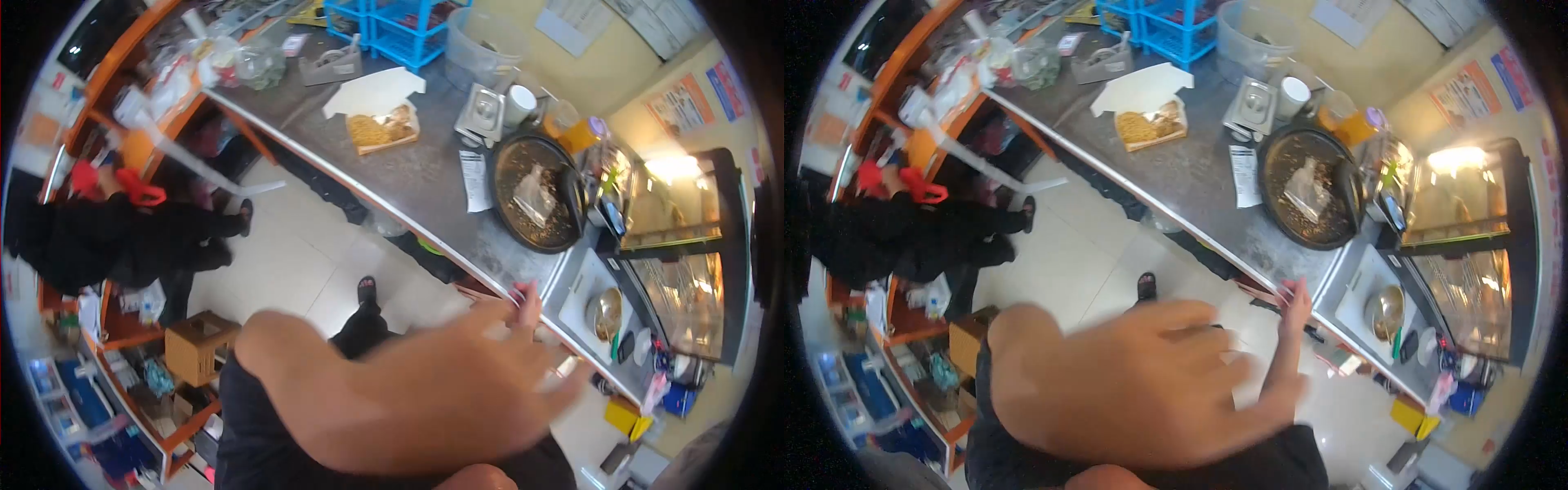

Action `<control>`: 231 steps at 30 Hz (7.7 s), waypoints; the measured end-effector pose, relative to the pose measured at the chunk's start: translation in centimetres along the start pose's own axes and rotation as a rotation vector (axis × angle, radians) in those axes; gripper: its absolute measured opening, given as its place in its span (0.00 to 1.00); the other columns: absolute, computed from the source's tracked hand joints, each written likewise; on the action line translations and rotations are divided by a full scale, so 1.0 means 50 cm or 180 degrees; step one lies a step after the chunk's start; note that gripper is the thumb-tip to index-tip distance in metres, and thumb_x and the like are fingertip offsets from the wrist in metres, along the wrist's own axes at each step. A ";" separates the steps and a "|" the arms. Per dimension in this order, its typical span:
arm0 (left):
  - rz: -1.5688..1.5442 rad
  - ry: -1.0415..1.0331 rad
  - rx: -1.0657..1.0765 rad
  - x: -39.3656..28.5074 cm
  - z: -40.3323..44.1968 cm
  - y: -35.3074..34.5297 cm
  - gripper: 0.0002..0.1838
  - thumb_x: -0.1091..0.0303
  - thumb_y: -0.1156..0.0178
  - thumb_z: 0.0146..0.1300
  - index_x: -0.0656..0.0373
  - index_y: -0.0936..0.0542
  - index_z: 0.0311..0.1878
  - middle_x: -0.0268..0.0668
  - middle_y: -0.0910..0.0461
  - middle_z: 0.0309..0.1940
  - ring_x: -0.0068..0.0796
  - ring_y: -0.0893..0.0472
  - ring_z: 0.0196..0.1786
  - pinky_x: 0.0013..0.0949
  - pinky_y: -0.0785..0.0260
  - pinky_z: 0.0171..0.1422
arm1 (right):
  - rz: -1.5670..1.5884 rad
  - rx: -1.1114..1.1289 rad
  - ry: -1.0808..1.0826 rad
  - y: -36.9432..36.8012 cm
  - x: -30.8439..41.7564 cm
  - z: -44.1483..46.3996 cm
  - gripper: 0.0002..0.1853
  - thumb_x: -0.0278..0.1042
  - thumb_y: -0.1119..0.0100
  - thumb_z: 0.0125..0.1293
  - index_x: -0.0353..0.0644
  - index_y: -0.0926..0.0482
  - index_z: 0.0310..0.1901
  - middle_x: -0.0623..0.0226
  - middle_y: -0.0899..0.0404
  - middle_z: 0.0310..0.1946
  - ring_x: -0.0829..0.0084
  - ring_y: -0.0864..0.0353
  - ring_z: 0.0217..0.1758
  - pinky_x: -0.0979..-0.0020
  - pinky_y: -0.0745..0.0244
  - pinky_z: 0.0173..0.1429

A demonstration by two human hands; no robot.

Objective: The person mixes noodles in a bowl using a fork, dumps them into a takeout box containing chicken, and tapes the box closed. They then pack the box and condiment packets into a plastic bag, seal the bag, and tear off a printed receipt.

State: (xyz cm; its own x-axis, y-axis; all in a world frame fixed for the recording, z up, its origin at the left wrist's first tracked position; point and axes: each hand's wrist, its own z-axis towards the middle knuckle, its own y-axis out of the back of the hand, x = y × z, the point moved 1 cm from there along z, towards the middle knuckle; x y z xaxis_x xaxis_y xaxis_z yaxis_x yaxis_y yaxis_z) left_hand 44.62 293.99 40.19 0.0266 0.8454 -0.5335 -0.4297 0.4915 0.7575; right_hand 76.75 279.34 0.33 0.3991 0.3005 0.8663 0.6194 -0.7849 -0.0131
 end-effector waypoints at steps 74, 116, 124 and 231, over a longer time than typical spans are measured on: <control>-0.2767 0.1111 -0.0218 1.142 -0.242 -0.121 0.08 0.64 0.42 0.69 0.58 0.22 0.46 0.39 0.21 0.46 0.35 0.22 0.56 0.39 0.35 0.65 | -0.0539 0.1268 0.1651 -0.921 0.125 0.161 0.09 0.32 0.39 0.67 0.36 0.17 0.43 0.52 0.21 0.58 0.60 0.25 0.64 0.60 0.37 0.71; -0.2921 0.3846 -0.1256 1.172 -0.194 -0.145 0.35 0.52 0.48 0.75 0.69 0.39 0.73 0.53 0.42 0.75 0.45 0.41 0.77 0.37 0.51 0.80 | -0.1809 -0.0051 0.0333 -0.960 0.101 0.244 0.26 0.43 0.49 0.75 0.33 0.32 0.67 0.49 0.28 0.64 0.57 0.30 0.68 0.65 0.37 0.70; -0.2614 0.2411 -0.1786 1.197 -0.260 -0.212 0.28 0.62 0.44 0.74 0.67 0.34 0.71 0.48 0.35 0.71 0.39 0.36 0.74 0.36 0.47 0.78 | -0.0329 0.0593 0.0911 -0.937 0.096 0.228 0.22 0.30 0.51 0.74 0.35 0.34 0.67 0.61 0.29 0.61 0.71 0.32 0.65 0.70 0.40 0.70; 0.0374 0.4441 -0.5981 1.718 -1.720 0.746 0.26 0.73 0.38 0.65 0.62 0.33 0.66 0.41 0.24 0.53 0.32 0.22 0.53 0.35 0.28 0.61 | -0.2049 0.4744 0.3103 -2.410 -0.056 -0.331 0.07 0.27 0.40 0.68 0.36 0.19 0.45 0.58 0.18 0.38 0.66 0.16 0.40 0.71 0.22 0.46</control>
State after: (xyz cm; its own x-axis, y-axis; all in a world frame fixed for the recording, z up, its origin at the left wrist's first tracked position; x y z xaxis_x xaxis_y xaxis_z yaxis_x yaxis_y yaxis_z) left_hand -46.74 366.97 -9.72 -0.1031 -0.1514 -0.9831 -0.4537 -0.8724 0.1819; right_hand -10.20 364.12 7.77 -0.2383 -0.4715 0.8491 0.7101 0.5119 0.4835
